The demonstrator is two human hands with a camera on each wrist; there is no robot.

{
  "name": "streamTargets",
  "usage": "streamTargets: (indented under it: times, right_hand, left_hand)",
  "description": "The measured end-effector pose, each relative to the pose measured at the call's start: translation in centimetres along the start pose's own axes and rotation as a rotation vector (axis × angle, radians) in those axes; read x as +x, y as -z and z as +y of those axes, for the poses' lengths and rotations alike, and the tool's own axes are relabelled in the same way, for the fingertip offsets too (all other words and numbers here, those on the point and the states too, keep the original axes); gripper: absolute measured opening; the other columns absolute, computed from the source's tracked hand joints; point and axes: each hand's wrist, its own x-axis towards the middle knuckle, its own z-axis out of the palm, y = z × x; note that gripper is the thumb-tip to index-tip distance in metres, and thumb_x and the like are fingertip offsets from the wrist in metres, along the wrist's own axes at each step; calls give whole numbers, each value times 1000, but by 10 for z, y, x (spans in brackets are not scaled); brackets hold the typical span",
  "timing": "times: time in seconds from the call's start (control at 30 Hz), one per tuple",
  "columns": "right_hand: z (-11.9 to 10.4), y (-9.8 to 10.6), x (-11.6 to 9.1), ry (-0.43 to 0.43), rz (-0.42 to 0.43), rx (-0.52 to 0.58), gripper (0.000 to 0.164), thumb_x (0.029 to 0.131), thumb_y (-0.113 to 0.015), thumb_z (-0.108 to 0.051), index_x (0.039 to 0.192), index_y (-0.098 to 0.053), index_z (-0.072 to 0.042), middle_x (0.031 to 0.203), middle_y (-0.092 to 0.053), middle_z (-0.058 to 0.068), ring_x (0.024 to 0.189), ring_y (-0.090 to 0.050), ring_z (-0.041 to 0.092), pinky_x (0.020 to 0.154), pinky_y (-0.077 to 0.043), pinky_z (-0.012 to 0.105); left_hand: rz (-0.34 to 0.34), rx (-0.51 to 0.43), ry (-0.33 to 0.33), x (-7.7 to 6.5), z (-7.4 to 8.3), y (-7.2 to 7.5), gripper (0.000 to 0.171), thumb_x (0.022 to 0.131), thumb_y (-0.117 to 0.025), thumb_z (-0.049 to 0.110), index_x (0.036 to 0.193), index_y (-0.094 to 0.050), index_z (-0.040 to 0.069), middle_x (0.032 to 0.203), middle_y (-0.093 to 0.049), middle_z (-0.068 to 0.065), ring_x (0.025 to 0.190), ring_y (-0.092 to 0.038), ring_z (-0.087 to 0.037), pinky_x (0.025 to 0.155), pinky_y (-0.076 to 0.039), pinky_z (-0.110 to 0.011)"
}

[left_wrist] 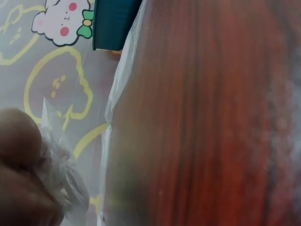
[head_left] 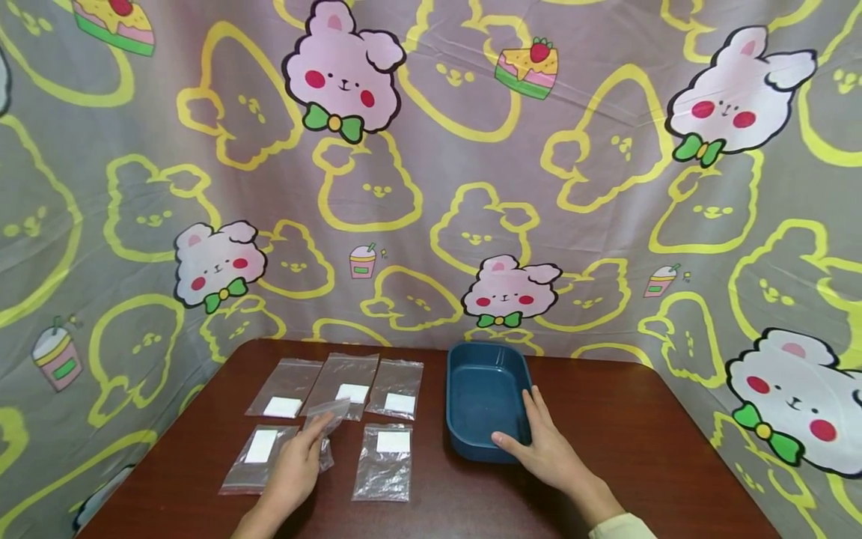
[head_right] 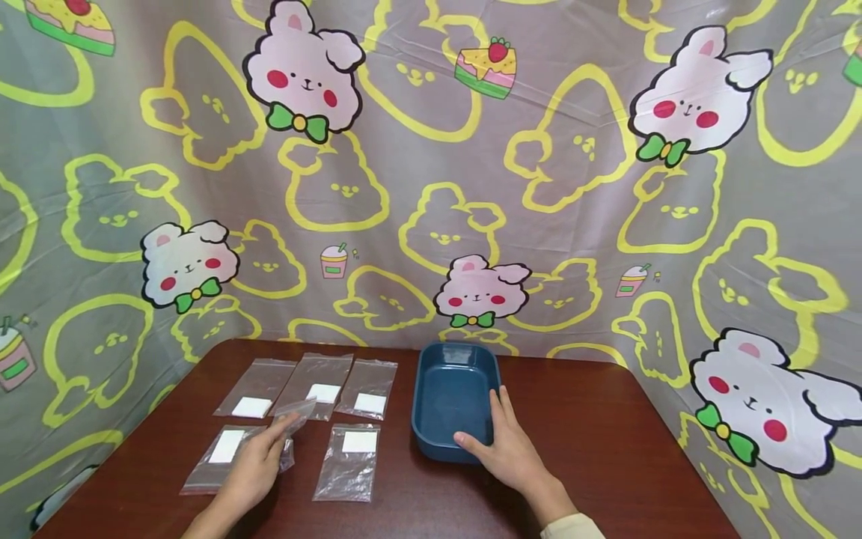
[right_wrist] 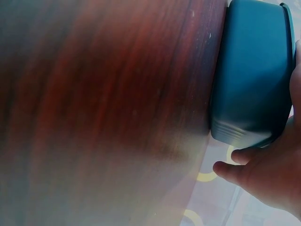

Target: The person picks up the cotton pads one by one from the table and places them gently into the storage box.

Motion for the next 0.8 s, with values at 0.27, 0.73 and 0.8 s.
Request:
streamTargets:
  times: [0.27,0.73,0.8]
  right_hand:
    - [0,-1,0,1,3,-1,110,88,-65,-64,160,-10,-2,167,3,20,146,-21,49,106,-31,70]
    - [0,0,0,3,6,9,109,89,-65,-64,161,-10,-3,167,2,19,146,-21,49,105,-31,71]
    - [0,0,0,1,4,10,109,89,-65,-64,161,-10,-3,167,2,19,146,-21,49,106,-30,71]
  left_hand:
    - [48,9,-43,3,11,-2,39,93,-56,-13,130,-64,-4,130,-58,-31,122,-56,-46,103,-36,-63]
    - [-15,-30,-56,15,42,-14,38,98,-53,-8,136,-60,-1,135,-59,-25,127,-54,-42,106,-37,-58]
    - [-20,-34,-58,18,46,-17,38,99,-53,-8,136,-60,-1,136,-58,-24,128,-53,-41,107,-37,-56]
